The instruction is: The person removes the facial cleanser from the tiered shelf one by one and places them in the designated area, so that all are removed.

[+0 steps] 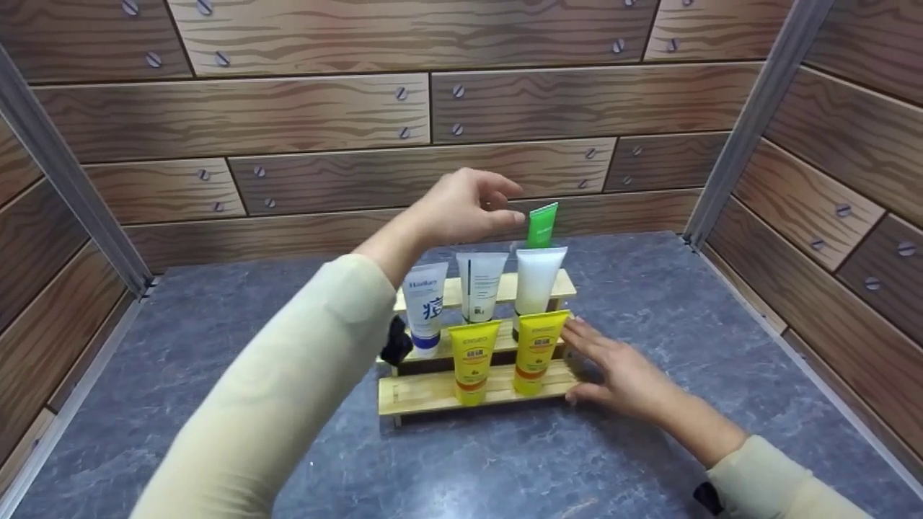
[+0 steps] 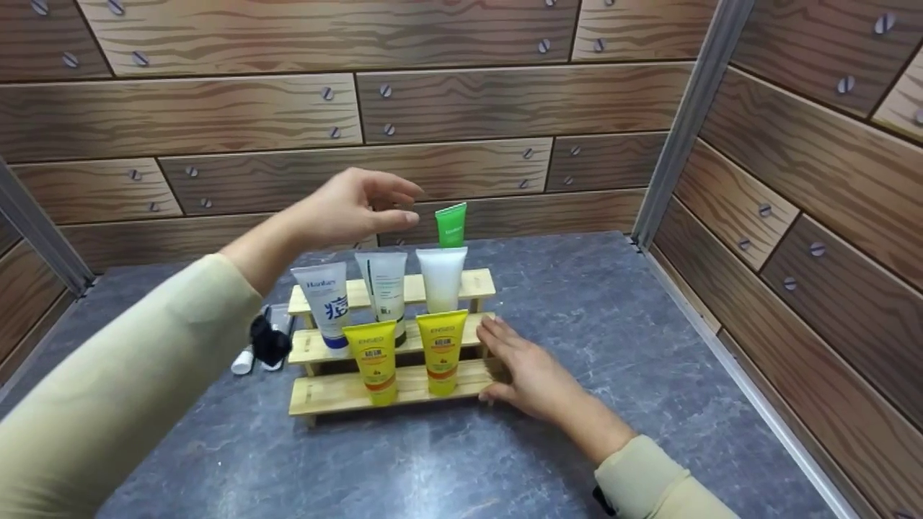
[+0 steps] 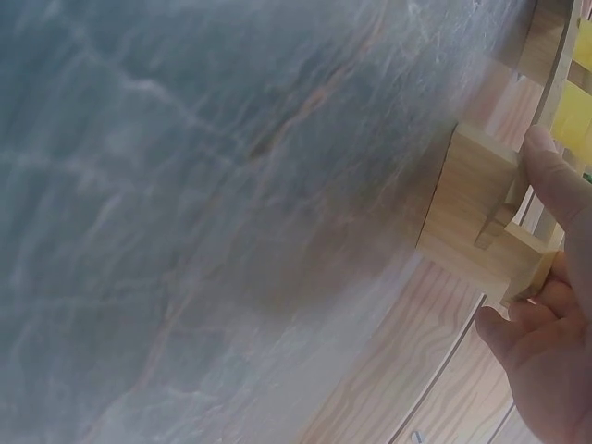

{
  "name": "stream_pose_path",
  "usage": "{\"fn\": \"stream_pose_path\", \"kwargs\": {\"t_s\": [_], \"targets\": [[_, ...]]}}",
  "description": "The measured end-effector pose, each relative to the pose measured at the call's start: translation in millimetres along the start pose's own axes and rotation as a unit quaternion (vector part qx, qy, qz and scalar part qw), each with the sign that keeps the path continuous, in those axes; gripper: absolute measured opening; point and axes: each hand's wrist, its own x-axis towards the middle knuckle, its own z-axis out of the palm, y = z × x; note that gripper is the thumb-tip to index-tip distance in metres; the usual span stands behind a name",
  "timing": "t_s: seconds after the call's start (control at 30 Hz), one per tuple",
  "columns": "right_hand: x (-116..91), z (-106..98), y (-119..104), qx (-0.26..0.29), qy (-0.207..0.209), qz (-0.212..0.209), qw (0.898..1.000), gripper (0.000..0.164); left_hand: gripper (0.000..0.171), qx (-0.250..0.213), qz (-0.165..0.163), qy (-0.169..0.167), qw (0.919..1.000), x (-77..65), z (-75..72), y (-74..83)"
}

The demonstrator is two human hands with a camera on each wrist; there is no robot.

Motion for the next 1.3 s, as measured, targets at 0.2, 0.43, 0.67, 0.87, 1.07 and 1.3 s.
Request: {"fn": "stream_pose_path", "kwargs": {"t_s": [0.2,0.43,0.67,0.87,1.07,1.3], "targets": [[1.0,-1.2,-1.3,0.003,0.0,0.004,1.0,0.096,0.048,-0.001,-0.005,-0.031,0.9995,11.6,15.8,4.8],[1.2,-1.1,-1.8,0.005,0.002,-0.009,1.0,0.095,0.047,0.02,-0.004,-0.053,0.9984,24.6,26.8,7.7],[0.1,0.3,-0.9,0.008,-0.005,-0.009,1.0,0.093,0.046,0.014,-0.012,-0.072,0.9973,32.1,34.3,5.0],[-1.0,-0.1,-0.1,0.01,-0.007,-0.005,1.0,0.092,0.044,0.009,-0.017,-0.094,0.9954,37.1,39.7,3.7],[-1.5,-0.7,-0.8,0.011,-0.008,-0.002,1.0,0.092,0.04,-0.001,-0.019,-0.097,0.9952,39.4,42.8,2.2],[-0.5,0.3,-1.5,0.01,-0.009,-0.001,1.0,0.093,0.041,-0.012,-0.031,-0.084,0.9959,38.7,40.7,0.4]]}}
